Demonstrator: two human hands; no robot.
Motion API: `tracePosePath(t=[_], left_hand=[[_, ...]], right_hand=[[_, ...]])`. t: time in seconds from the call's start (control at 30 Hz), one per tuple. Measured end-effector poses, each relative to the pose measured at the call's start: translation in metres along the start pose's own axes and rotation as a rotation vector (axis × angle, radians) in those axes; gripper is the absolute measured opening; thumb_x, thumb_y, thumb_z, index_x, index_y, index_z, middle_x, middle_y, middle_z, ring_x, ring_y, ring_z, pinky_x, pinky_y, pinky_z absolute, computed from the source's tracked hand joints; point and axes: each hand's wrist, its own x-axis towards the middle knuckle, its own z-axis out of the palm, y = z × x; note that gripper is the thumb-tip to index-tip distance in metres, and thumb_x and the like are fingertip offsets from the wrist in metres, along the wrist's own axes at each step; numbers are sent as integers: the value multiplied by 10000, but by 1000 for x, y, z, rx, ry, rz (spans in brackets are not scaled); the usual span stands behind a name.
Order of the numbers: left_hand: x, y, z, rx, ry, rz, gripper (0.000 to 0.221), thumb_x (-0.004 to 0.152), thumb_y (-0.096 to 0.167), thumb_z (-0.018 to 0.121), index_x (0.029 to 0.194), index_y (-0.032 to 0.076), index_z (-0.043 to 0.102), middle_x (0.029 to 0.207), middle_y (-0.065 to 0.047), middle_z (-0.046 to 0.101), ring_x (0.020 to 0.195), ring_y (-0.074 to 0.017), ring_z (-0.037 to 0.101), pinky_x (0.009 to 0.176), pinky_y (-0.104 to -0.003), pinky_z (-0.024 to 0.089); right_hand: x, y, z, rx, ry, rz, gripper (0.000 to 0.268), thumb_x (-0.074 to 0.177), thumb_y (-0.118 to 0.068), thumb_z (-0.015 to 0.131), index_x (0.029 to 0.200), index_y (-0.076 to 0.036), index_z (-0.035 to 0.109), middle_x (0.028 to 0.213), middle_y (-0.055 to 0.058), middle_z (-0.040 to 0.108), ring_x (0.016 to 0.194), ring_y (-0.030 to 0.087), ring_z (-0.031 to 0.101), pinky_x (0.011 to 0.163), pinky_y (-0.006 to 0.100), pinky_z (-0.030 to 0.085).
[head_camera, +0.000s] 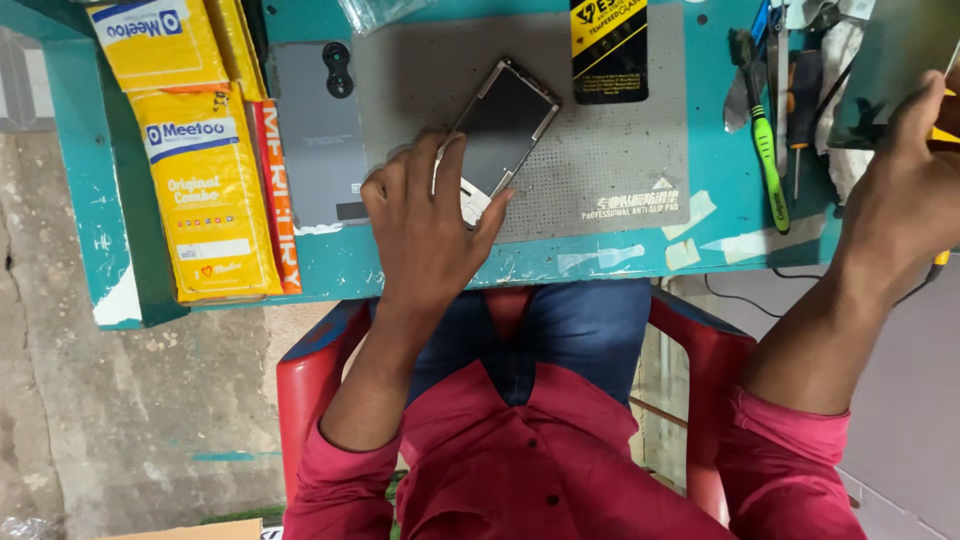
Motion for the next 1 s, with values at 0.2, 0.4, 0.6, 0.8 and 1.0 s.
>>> tracePosePath(t=[0.2,0.4,0.6,0.8,1.0], left_hand=[[-2,0,2,14,-14,-2,662,942,457,819,1367,7,582,1379,-143,535,1216,-318,503,999,-491,380],[-3,-1,3,18,-3,4,669,947,469,818,1364,1,583,1383,-142,537,1227,-316,504,994,-486,378],[-2,0,4,10,0,-16,648,945,456,809,1358,6,591,1380,-142,538,1233,-318,509,1012,-498,391],[-1,0,4,40,28,1,621,946,463,783,1316,-5,610,1366,-156,547,1209,-329,516,976,-507,401],[1,3,2,42,29,-19,619,928,469,766,1291,-10,622,1335,-156,564,1190,-328,526,967,-508,410]], right_hand=[[-3,18,7,-46,-38,120,168,1138,-47,616,1226,18,743,1008,89,794,876,153,751,772,279,578],[0,18,11,-196,-76,66,136,1153,-47,614,1185,8,734,972,73,770,844,141,736,732,273,564],[-5,21,11,-227,-68,37,234,1170,-85,555,1171,36,755,1009,102,788,848,157,770,697,278,603],[-13,18,16,235,-107,262,286,1154,-107,534,1189,85,744,1056,95,745,898,161,720,809,267,603],[45,-132,57,789,-314,401,115,1083,-44,719,1130,59,699,865,72,659,654,117,589,552,255,475]])
